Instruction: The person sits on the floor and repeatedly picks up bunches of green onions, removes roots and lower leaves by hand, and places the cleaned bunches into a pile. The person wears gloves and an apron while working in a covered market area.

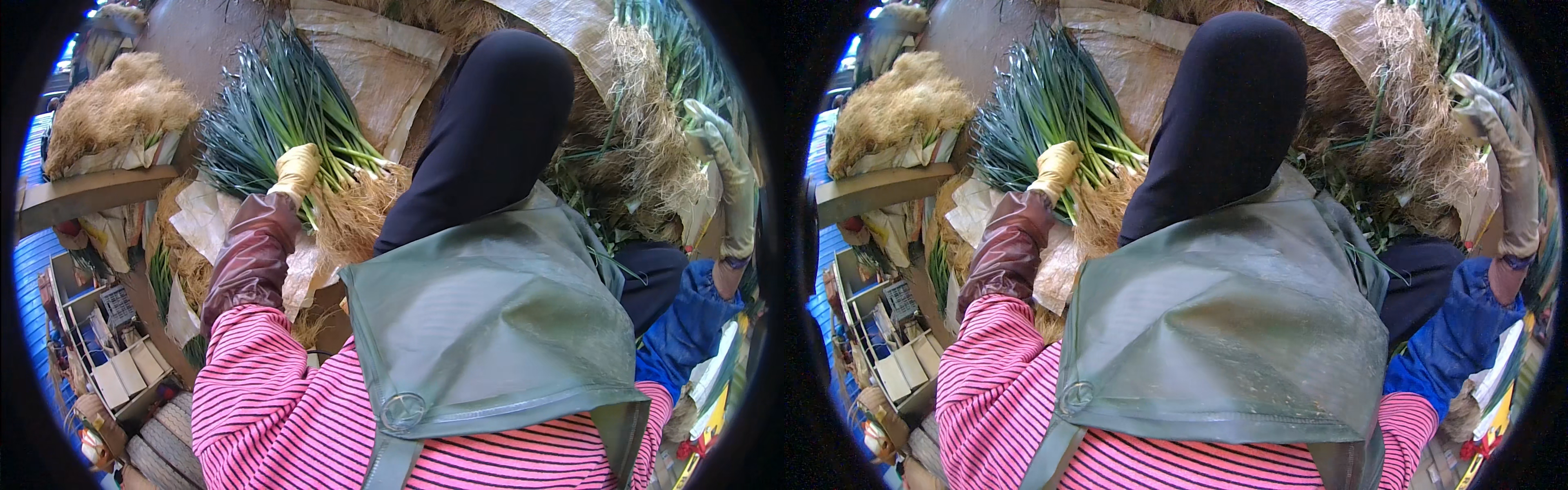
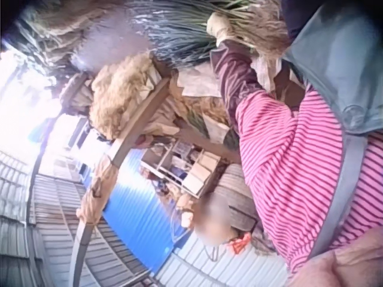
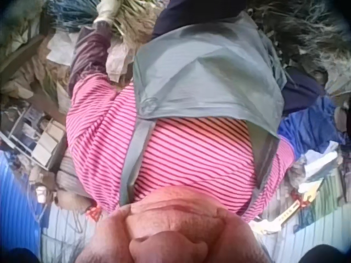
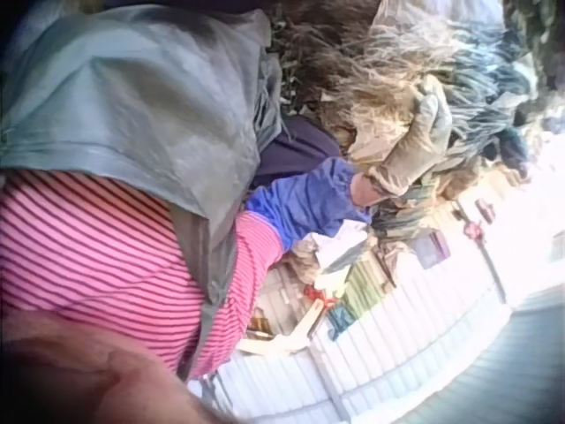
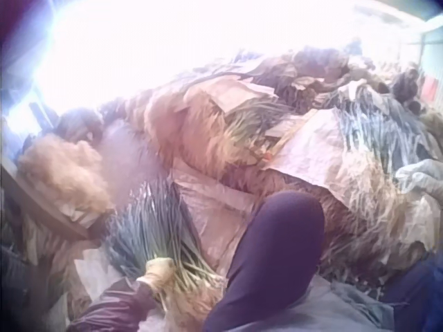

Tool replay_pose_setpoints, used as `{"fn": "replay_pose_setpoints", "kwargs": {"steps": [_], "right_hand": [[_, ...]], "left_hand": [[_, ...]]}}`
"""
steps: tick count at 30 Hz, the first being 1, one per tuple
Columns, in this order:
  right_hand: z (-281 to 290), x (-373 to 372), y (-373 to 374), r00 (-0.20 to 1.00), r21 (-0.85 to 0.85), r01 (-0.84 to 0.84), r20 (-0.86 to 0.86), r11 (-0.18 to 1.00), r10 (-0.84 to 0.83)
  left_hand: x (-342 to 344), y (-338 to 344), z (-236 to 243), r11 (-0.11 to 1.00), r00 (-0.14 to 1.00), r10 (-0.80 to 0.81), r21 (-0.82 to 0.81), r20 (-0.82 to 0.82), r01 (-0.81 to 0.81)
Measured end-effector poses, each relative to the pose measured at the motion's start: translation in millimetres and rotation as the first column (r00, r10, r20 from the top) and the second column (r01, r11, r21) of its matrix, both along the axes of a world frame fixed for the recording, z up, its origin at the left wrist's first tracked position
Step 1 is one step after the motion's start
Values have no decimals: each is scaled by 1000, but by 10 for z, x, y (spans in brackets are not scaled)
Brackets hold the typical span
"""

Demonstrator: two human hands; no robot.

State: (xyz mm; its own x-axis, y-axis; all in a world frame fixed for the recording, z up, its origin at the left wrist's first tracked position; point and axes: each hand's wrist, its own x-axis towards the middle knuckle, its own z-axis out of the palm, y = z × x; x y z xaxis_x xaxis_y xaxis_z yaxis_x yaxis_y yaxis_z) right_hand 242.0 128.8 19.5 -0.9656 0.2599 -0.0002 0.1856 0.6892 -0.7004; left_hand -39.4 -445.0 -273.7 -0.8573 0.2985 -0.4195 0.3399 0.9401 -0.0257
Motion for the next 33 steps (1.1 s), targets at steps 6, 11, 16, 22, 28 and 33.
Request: {"fn": "replay_pose_setpoints", "kwargs": {"steps": [6,11,16,22,28,33], "right_hand": [[-244,115,213,998,-45,58,24,997,-57],[-365,122,285,997,-97,79,-3,992,-80],[-360,232,482,984,-47,176,5,983,-176],[-243,206,77,981,-391,103,-110,915,-158],[-224,454,300,972,-259,134,-154,957,-178],[-131,514,180,937,-370,160,-235,915,-259]], "left_hand": [[139,-698,201,632,793,528,483,305,-606],[209,-772,1077,75,773,464,850,433,-521],[28,-611,1914,-370,817,312,854,485,-366],[-152,-413,2187,-346,863,343,904,370,-250],[-216,895,2681,-458,931,-296,824,211,-333],[5,1843,3464,-315,912,-383,949,-147,20]]}}
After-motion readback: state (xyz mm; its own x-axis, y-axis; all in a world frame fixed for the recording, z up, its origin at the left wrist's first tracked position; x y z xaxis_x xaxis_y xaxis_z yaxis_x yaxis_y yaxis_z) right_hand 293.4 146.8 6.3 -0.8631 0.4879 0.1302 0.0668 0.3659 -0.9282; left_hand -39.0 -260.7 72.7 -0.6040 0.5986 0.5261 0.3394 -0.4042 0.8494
